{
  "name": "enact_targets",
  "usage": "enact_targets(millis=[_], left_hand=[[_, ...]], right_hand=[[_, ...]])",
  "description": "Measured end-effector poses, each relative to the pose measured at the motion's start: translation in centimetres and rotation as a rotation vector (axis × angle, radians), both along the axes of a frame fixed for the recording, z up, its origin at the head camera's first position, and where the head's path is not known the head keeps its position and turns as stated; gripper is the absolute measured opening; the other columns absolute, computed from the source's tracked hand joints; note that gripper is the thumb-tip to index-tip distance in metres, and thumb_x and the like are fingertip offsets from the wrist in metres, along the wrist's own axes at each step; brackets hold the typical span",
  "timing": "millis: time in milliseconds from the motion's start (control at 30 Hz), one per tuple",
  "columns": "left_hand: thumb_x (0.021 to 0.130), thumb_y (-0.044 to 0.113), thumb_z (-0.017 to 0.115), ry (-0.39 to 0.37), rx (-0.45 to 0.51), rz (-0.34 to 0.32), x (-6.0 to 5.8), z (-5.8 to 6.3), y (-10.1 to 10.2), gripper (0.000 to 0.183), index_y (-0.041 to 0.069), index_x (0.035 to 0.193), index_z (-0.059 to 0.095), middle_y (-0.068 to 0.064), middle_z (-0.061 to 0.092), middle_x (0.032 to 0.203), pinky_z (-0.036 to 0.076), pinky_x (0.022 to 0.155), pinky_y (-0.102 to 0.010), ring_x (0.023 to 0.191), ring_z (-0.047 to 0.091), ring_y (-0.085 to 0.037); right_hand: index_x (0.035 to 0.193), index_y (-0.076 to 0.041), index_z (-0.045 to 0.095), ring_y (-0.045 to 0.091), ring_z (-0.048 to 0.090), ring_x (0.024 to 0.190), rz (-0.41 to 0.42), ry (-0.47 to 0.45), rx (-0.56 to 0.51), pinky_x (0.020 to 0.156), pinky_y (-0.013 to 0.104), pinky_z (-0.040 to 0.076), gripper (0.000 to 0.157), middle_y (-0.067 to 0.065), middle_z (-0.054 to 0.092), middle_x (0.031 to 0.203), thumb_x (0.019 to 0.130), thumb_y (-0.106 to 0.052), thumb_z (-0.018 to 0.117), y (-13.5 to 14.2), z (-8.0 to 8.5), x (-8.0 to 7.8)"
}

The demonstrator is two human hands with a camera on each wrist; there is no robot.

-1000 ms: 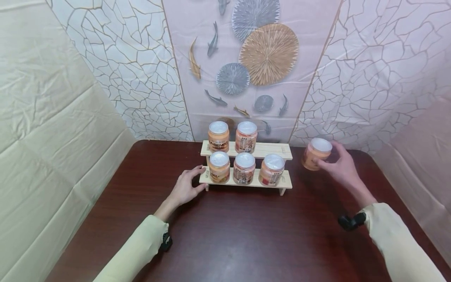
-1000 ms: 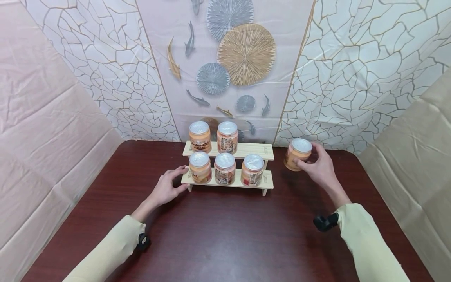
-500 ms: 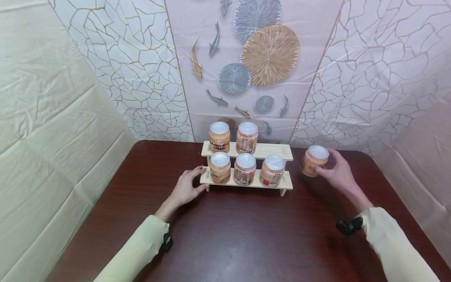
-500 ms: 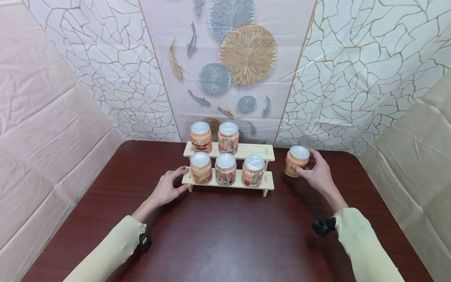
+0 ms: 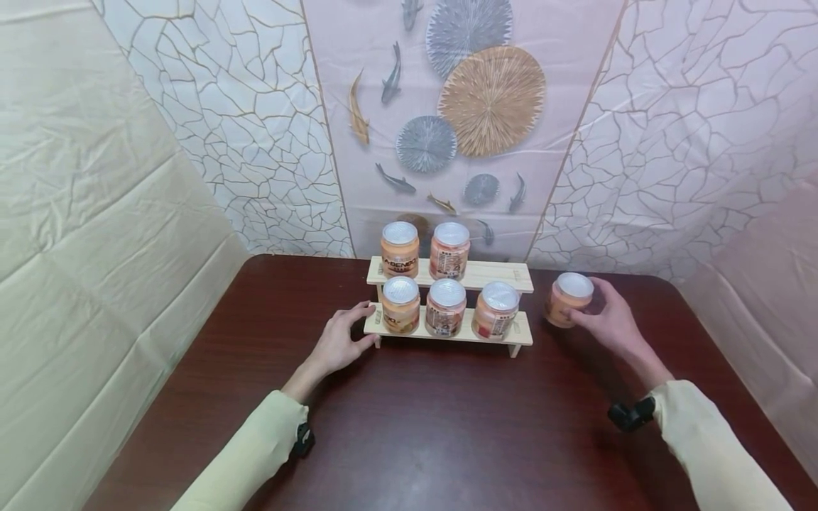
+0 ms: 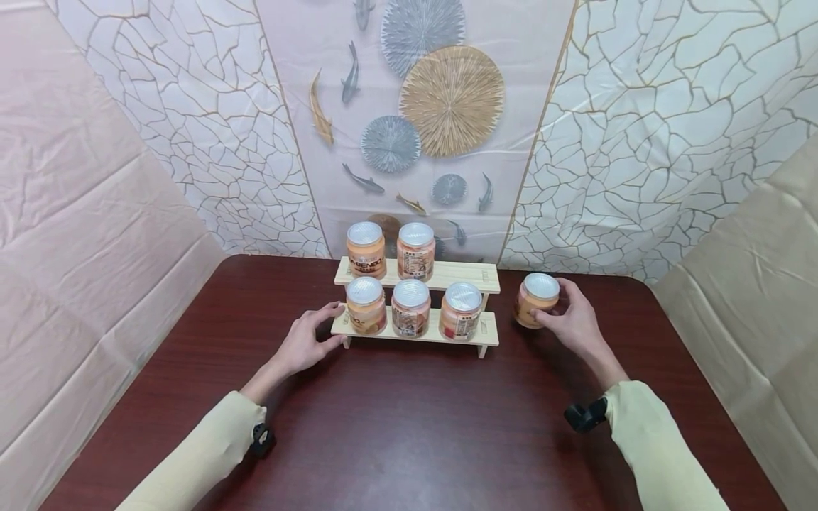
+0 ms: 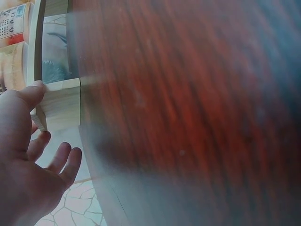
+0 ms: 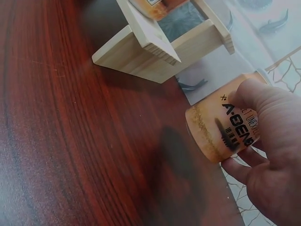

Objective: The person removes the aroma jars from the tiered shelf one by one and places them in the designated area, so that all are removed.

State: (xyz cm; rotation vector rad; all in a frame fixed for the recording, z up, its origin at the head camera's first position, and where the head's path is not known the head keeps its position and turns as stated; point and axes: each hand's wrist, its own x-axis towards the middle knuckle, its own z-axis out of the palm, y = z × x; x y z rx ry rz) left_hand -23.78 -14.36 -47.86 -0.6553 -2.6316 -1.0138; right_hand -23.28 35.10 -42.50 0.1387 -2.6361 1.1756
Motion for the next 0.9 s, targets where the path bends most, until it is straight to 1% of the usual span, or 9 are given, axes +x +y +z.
enact_targets(millis=[33,133,233,433,633,767,900], left_hand=[[0.084,0.018,0.081,0.001,0.001,-0.001,0.0,0.0,0.0,0.053,0.003,0.132,0.063,-0.016,0.056,0.141,0.041,0.096,-0.061,0.115,0.055,-0.045],[0.085,0.017,0.081,0.002,0.001,0.001,0.0,0.0,0.0,0.052,0.003,0.132,0.063,-0.016,0.056,0.141,0.041,0.096,-0.061,0.115,0.055,-0.045],[0.085,0.017,0.081,-0.002,0.002,0.005,0.0,0.0,0.1,0.052,0.004,0.132,0.063,-0.015,0.056,0.141,0.041,0.097,-0.061,0.116,0.055,-0.045],[0.085,0.018,0.081,-0.017,-0.002,0.013,0.0,-0.1,0.1,0.053,0.005,0.133,0.062,-0.014,0.055,0.143,0.040,0.098,-0.060,0.117,0.054,-0.043],[0.085,0.019,0.081,-0.025,0.003,0.007,-0.1,-0.1,0.0,0.053,0.005,0.133,0.063,-0.015,0.054,0.143,0.040,0.098,-0.060,0.117,0.054,-0.044],[0.085,0.019,0.081,-0.024,0.010,0.003,-0.1,-0.1,0.0,0.053,0.005,0.133,0.063,-0.015,0.055,0.143,0.041,0.097,-0.060,0.117,0.054,-0.045],[0.084,0.018,0.082,-0.012,0.009,0.006,-0.1,-0.2,0.0,0.054,0.004,0.133,0.063,-0.014,0.055,0.142,0.042,0.096,-0.059,0.116,0.055,-0.044]], right_hand=[[0.143,0.014,0.033,0.048,0.050,0.115,0.002,-0.007,-0.005,0.092,0.056,0.044,0.074,0.038,0.046,0.132,0.085,-0.001,0.076,0.0,0.0,0.0],[0.144,0.014,0.031,0.050,0.048,0.118,0.005,-0.030,-0.022,0.094,0.061,0.041,0.075,0.039,0.044,0.134,0.086,-0.001,0.075,-0.1,-0.2,0.0],[0.145,0.014,0.030,0.051,0.046,0.119,0.004,-0.048,-0.029,0.095,0.062,0.040,0.076,0.039,0.042,0.136,0.087,-0.002,0.075,-0.1,-0.4,-0.1],[0.144,0.015,0.032,0.051,0.045,0.119,0.007,-0.038,-0.019,0.096,0.063,0.038,0.075,0.040,0.043,0.134,0.085,0.000,0.076,-0.1,-0.8,-0.2],[0.145,0.016,0.028,0.055,0.037,0.127,0.002,-0.076,0.005,0.100,0.066,0.034,0.078,0.042,0.038,0.138,0.085,-0.001,0.076,0.0,-1.4,-0.3],[0.146,0.017,0.026,0.056,0.035,0.130,0.004,-0.102,0.005,0.101,0.066,0.033,0.080,0.043,0.036,0.140,0.086,-0.002,0.075,0.0,-1.7,-0.3],[0.145,0.017,0.026,0.055,0.035,0.130,0.006,-0.102,-0.008,0.101,0.066,0.033,0.079,0.042,0.036,0.140,0.086,-0.001,0.075,0.0,-1.8,-0.3]])
